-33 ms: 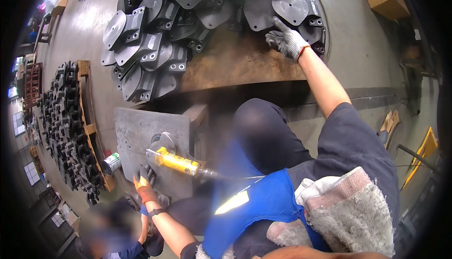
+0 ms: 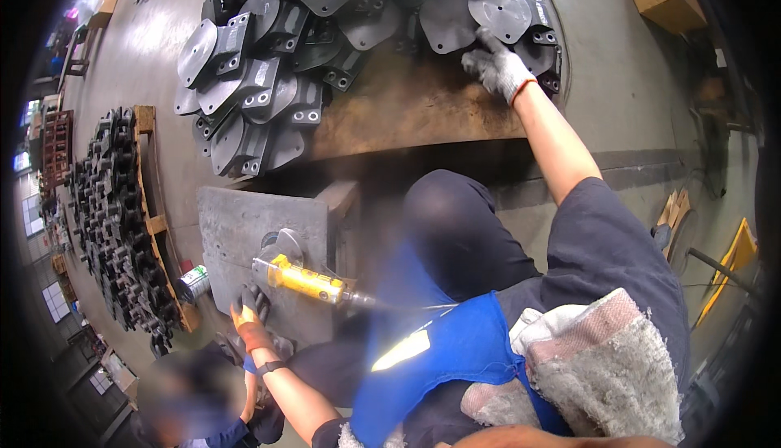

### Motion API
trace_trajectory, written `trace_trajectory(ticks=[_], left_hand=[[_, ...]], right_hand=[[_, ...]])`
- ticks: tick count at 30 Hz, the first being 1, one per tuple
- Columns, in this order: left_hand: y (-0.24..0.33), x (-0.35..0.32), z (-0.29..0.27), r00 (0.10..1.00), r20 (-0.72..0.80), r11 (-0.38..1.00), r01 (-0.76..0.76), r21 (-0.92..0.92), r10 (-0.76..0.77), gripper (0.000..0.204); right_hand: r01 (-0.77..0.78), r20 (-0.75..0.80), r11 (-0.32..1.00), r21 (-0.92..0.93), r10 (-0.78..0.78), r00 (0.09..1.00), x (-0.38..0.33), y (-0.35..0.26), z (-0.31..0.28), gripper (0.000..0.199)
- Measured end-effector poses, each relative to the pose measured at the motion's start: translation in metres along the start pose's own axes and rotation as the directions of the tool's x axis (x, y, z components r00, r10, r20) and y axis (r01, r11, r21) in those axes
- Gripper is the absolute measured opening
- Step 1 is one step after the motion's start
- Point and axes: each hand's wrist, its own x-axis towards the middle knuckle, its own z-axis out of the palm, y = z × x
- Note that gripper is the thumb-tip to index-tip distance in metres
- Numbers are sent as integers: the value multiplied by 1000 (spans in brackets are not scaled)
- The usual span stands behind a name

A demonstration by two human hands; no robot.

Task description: The person sits on the floor and uses a handheld angle grinder to smooth the edges of metal brackets. They pick up each bracket from a nearby pile, hold it with a gloved hand, and grind the edges before placing the finished piece aside. Another worker is visible nearby performing similar work.

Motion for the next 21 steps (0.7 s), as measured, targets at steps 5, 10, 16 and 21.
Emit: trace_trajectory(ticks=[5,10,16,21], left_hand=[[-5,1,-6,1000,-15,1000,12,5,-12,47],[0,1,-3,1000,7,1000,5,-17,-5,46],[4,-2,1,1000,22,999,7,54,-9,42],[1,2,-3,998,43,999,34,11,-34,43]], right_hand=[[125,-36,815,566,-127,991,42,-10,4,40],[182,-49,647,740,-219,975,61,-12,5,36],[146,-35,816,559,-152,988,7,-35,-2,37],[207,20,970,128,-212,977,-78,-8,-38,30]])
